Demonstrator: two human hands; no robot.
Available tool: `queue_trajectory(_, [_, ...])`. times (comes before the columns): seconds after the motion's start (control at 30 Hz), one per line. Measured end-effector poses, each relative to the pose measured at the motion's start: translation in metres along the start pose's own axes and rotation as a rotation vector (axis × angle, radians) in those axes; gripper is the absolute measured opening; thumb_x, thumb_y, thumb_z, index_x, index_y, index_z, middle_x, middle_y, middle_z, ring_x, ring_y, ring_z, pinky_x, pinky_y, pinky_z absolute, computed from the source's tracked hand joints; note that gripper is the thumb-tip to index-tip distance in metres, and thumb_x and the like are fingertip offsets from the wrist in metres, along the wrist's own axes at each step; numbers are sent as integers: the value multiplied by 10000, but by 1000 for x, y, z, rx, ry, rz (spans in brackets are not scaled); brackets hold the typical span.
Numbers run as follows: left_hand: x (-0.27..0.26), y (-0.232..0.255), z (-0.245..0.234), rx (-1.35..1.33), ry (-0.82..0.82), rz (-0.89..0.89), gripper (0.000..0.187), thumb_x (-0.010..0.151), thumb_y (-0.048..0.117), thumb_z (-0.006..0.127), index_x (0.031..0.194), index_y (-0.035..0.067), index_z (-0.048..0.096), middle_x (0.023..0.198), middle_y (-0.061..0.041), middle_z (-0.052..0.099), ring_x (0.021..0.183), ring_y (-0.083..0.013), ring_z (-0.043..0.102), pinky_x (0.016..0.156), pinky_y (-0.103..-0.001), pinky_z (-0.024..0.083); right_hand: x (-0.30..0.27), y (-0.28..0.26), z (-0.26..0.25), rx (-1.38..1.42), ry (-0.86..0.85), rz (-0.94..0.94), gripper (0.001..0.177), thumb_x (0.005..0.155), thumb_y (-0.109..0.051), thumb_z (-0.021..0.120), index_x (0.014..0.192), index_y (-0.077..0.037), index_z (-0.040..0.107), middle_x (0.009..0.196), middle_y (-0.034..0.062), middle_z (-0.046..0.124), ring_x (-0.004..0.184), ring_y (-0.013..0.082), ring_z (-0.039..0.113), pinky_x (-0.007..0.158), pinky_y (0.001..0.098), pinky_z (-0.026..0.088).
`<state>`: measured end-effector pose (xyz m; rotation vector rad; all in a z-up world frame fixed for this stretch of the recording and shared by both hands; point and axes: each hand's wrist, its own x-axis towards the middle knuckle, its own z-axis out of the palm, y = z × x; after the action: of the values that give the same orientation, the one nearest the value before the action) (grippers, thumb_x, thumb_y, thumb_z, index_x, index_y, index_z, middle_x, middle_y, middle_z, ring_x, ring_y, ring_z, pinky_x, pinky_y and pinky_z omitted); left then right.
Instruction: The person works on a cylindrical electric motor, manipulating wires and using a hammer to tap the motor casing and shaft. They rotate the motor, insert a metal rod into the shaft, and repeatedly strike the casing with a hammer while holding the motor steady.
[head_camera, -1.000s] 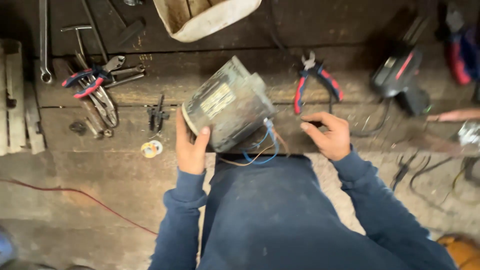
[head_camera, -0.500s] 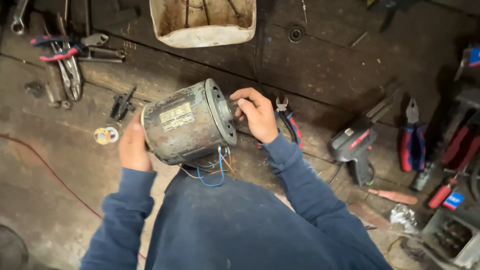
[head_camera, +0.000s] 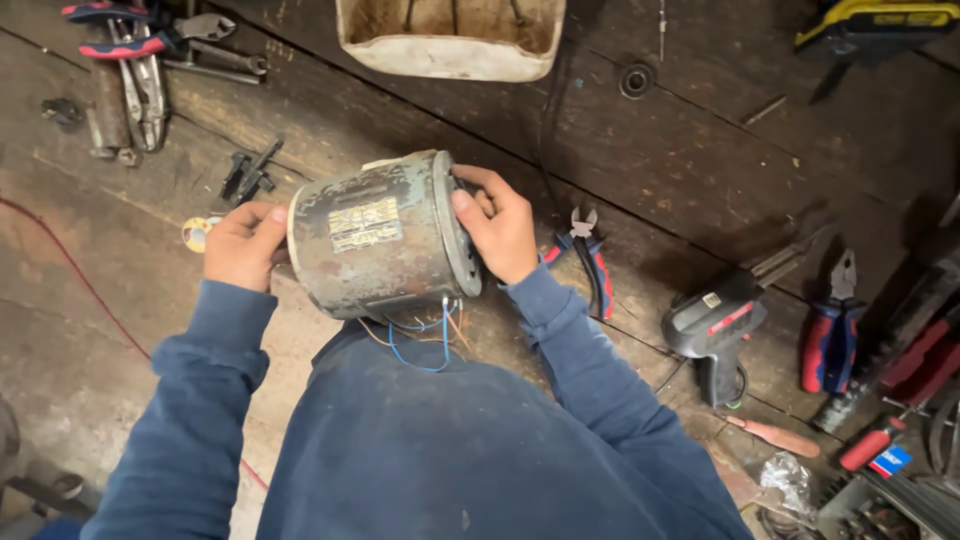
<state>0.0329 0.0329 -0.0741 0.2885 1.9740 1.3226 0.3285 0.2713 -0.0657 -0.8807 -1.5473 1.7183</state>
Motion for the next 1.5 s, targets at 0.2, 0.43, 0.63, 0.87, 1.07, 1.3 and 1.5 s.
queue_trajectory(0.2, [3,0,0,65,28,76,178,1036,206,788,1084,55,707,816,-125,681,721,-169,711,627,-319,635,-3,11,0,75,-5,-126,428,994,-335,719,1305,-39,712,812,58,591,561,21,451,479,210,423])
queue_trajectory(0.43, [-70,113,50,463,49,176,216,1109,279,662,1155,95,766,885,-143,733,879,-216,717,809,-372,582,0,-5,7,43,8,-86,367,997,-299,723,1289,-76,727,584,-76,369,539,22,379,492,201,346])
queue_trajectory(0.63, [-92,157,70,663,-40,67,461,898,314,826,1252,38,720,987,-173,757,940,-280,743,901,-392,568,1,-4,2,54,-26,-122,368,974,-282,749,1269,-62,736,583,-40,442,541,-5,443,494,186,389])
queue_trajectory(0.87, [-84,119,61,356,-63,121,570,886,221,885,1305,-79,642,1112,-268,700,1000,-246,707,877,-328,582,7,4,-20,-67,-142,-149,391,955,-307,794,1243,-47,750,875,124,681,662,76,577,497,230,515])
queue_trajectory(1.07, [-104,147,96,408,-87,42,948,790,325,897,1501,-40,386,1265,-376,590,1134,-414,655,1000,-479,538,2,-2,-23,-21,-170,-57,441,945,-277,800,1320,-65,707,944,111,704,776,58,526,623,250,553])
queue_trajectory(1.3, [-107,138,104,436,-11,29,1158,664,501,933,1575,104,338,1379,-358,554,1292,-485,570,1101,-501,470,-13,-31,-56,-489,-150,-17,400,940,-178,762,1305,-27,702,796,180,646,698,290,649,618,371,547])
queue_trajectory(1.5, [-101,120,102,320,-40,138,1184,706,457,938,1610,66,280,1442,-359,500,1349,-469,525,1142,-506,432,-22,-12,-86,-869,-301,-31,502,845,48,619,1310,-123,694,1066,135,713,1008,362,712,903,473,579])
